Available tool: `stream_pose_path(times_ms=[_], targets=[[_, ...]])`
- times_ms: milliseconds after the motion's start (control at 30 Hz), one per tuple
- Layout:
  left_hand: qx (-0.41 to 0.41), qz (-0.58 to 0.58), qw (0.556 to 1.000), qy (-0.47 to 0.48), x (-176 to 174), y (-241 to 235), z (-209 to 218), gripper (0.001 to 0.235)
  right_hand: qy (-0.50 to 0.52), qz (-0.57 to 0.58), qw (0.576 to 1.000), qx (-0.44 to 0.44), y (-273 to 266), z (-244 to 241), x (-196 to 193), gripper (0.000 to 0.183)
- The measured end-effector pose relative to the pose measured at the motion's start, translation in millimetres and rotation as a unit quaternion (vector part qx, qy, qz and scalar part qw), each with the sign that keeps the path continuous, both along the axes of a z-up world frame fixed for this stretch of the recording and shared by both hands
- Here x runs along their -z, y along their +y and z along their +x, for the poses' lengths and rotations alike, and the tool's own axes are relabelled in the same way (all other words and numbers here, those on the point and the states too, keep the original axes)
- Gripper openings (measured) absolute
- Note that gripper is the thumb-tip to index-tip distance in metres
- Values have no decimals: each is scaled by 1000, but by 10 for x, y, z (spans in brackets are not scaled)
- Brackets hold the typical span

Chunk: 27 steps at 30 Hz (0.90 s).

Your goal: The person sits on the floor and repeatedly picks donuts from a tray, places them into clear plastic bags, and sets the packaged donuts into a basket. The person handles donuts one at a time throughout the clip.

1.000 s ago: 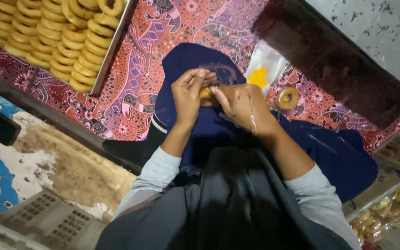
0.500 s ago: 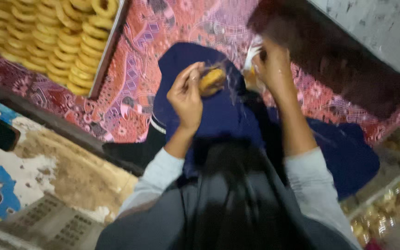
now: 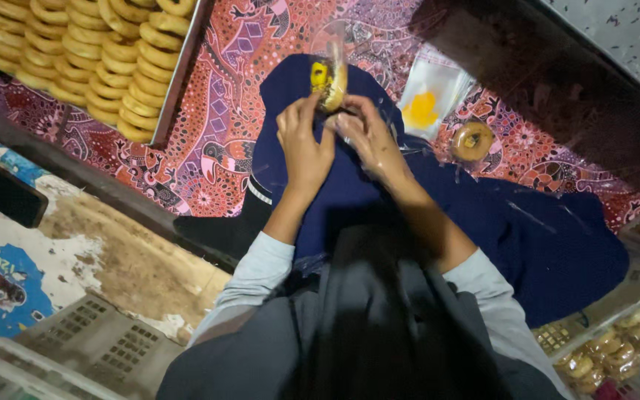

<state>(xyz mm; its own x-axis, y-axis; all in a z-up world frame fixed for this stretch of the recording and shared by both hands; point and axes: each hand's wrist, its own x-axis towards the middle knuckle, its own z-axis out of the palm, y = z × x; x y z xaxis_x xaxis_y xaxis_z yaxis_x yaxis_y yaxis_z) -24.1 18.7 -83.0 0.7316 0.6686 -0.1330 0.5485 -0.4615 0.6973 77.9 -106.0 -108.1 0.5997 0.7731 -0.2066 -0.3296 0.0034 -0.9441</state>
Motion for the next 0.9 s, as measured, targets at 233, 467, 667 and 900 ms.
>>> stream_pose_path(times_ms=[233, 467, 667, 900], targets=[[-56, -313, 869, -378, -183, 60, -43, 53, 72, 81, 994, -14, 27, 34, -101, 53], [-19, -388, 846, -364, -155, 274, -106, 64, -7, -18, 1000, 16, -12, 206, -446, 35], [-16, -199, 940, -276, -206, 320, -111, 19, -79, -62, 994, 35, 108, 241, -394, 22], [-86, -287, 903, -306, -209, 303, -45, 22, -203, -33, 978, 26, 119, 237, -500, 14]])
